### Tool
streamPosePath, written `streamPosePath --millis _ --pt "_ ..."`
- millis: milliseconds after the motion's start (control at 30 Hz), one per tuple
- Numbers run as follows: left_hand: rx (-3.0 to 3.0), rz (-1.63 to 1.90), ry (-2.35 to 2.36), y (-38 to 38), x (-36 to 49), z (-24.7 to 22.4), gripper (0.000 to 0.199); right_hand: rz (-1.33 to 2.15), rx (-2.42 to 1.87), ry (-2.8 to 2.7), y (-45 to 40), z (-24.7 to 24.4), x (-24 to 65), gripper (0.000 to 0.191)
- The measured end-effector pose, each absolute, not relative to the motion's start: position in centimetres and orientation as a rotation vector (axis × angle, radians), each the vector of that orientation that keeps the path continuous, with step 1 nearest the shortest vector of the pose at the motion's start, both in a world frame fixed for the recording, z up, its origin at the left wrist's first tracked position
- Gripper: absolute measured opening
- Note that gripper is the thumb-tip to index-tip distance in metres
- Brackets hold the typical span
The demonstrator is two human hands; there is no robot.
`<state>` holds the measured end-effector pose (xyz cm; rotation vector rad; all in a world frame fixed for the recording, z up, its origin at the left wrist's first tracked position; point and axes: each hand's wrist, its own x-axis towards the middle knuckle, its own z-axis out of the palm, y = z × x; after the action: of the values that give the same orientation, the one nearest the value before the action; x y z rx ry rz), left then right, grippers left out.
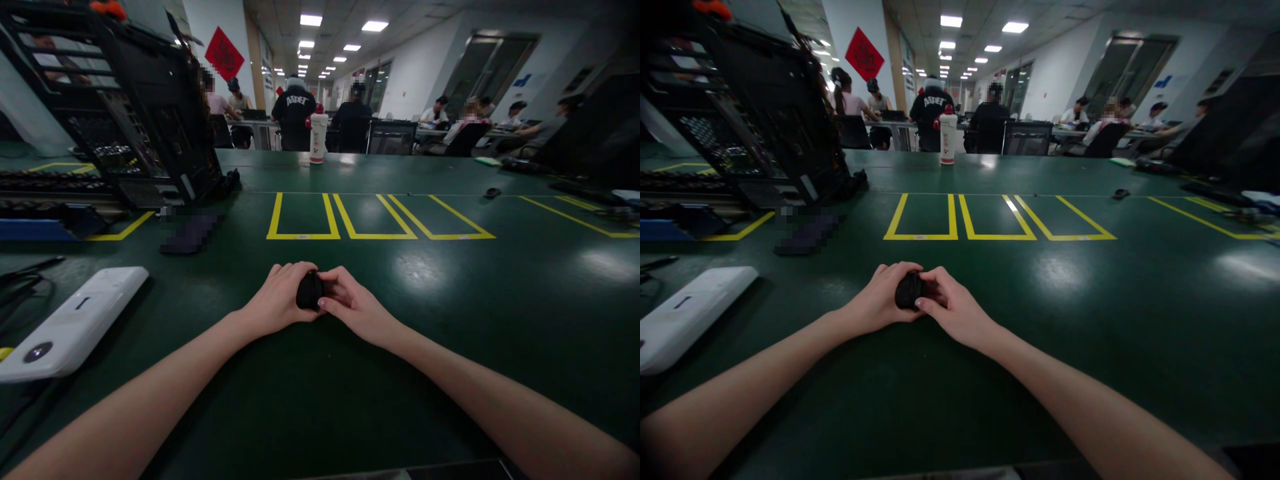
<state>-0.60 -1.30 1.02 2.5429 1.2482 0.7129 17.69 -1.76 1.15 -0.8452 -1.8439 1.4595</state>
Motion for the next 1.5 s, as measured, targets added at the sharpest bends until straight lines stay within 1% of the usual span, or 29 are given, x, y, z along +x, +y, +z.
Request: streamPosePath --millis 67,167,233,400,533,700,833,900,1067,1133,1333,1500 --pt "2.545 0.707 1.249 -1.33 -0.6 1.1 0.055 1.441 -0.841 -1.859 -1.78 1.19 17.72 0.025" --pt "2.545 0.697 1.248 -1.35 -0.58 1.19 0.056 1.383 -0.855 -1.857 -1.62 1.07 17.58 0.016" --pt "2.542 0.7 1.25 -1.34 -0.57 1.19 0.056 1.352 -0.874 -1.84 -1.47 0.95 17.46 0.015" --pt "2.531 0.71 1.25 -1.35 -0.62 1.16 0.056 1.351 -0.964 -1.871 -1.25 0.93 17.43 0.027" --pt "2.53 0.7 1.249 -1.4 -0.67 1.2 0.056 1.371 -0.927 -1.9 -1.43 1.15 17.68 0.025" --pt "2.534 0.706 1.262 -1.31 -0.6 1.01 0.056 1.364 -0.821 -1.906 -1.88 1.24 17.9 0.03" --pt "2.533 0.72 1.258 -1.28 -0.5 0.94 0.055 1.286 -0.823 -1.903 -1.69 0.93 17.74 0.017" --pt "2.525 0.723 1.254 -1.3 -0.49 1.0 0.054 1.256 -0.842 -1.895 -1.55 0.79 17.61 0.014" --pt "2.509 0.701 1.255 -1.31 -0.5 1.15 0.052 1.289 -0.925 -1.881 -1.48 0.76 17.52 0.028" --pt "2.503 0.702 1.26 -1.31 -0.51 1.14 0.052 1.294 -0.943 -1.906 -1.54 0.83 17.6 0.029" --pt "2.508 0.707 1.261 -1.36 -0.62 1.08 0.055 1.341 -0.856 -1.915 -1.87 1.22 17.85 0.027" --pt "2.506 0.714 1.258 -1.37 -0.55 1.19 0.054 1.311 -0.866 -1.892 -1.83 1.19 17.71 0.016"
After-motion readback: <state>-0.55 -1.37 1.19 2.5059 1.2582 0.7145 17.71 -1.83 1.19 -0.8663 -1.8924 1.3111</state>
